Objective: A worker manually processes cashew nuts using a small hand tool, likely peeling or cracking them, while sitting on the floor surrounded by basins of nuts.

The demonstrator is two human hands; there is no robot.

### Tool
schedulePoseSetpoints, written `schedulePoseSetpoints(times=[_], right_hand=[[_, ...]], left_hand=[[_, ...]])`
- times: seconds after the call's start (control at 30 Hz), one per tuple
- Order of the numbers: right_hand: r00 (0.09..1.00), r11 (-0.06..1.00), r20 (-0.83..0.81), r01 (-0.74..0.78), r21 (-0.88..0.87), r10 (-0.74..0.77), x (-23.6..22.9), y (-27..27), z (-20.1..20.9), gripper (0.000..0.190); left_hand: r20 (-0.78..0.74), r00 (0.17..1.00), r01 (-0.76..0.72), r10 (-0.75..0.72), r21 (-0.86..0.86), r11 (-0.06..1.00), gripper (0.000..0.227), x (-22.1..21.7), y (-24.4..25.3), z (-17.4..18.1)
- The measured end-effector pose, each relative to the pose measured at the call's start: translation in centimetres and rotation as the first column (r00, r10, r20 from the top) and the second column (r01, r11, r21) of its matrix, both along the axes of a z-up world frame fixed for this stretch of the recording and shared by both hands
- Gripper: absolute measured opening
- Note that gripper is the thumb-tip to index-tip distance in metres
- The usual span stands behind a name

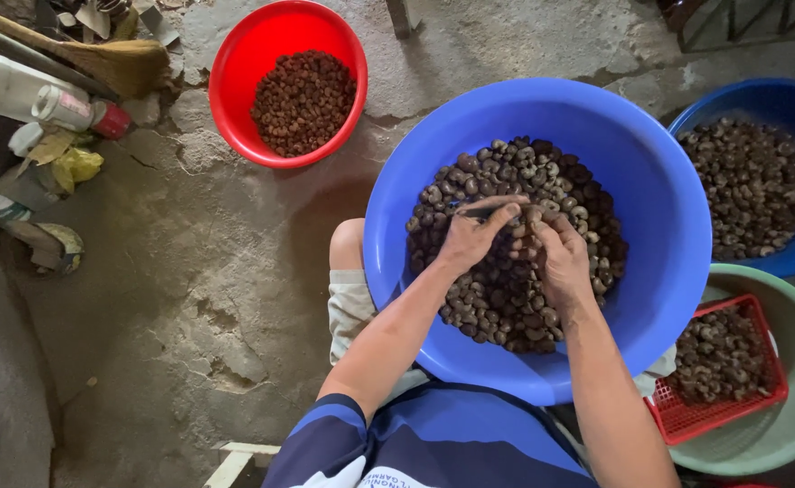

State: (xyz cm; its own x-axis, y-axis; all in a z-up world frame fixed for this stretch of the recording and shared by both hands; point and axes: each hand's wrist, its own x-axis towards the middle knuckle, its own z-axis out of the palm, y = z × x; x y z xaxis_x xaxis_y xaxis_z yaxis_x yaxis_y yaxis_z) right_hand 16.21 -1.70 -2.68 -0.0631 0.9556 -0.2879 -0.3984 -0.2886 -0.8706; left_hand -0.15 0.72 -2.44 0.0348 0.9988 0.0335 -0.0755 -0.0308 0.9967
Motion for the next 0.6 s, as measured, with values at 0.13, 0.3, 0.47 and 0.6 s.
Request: schedulePoseSetpoints(times=[0.13, 0.3, 0.47, 0.6], right_hand=[[0.985, 0.988, 0.093, 0.152, -0.042, -0.147, 1.4, 0.1, 2.2, 0.02], [0.768, 0.916, 0.512, 0.253, 0.31, -0.385, 8.8, -3.5, 6.7, 0.014], [0.66, 0.819, 0.485, 0.469, 0.33, -0.573, 16.9, -9.0, 8.5, 0.021], [0.674, 0.765, 0.502, 0.644, -0.038, -0.542, 24.3, -13.5, -0.3, 0.015]], left_hand=[[-0.045, 0.998, -0.052, 0.049, -0.065, 0.997, 0.026, -1.0, 0.6, -0.1], [-0.304, 0.95, -0.208, 0.069, -0.456, 0.866, 0.061, 0.0, 1.7, 4.6], [-0.298, 0.954, -0.054, 0.023, -0.095, 0.994, 0.025, -0.4, 0.7, -0.5], [-0.151, 0.988, 0.015, -0.028, -0.087, 0.996, 0.03, -0.3, 0.8, 0.2]])
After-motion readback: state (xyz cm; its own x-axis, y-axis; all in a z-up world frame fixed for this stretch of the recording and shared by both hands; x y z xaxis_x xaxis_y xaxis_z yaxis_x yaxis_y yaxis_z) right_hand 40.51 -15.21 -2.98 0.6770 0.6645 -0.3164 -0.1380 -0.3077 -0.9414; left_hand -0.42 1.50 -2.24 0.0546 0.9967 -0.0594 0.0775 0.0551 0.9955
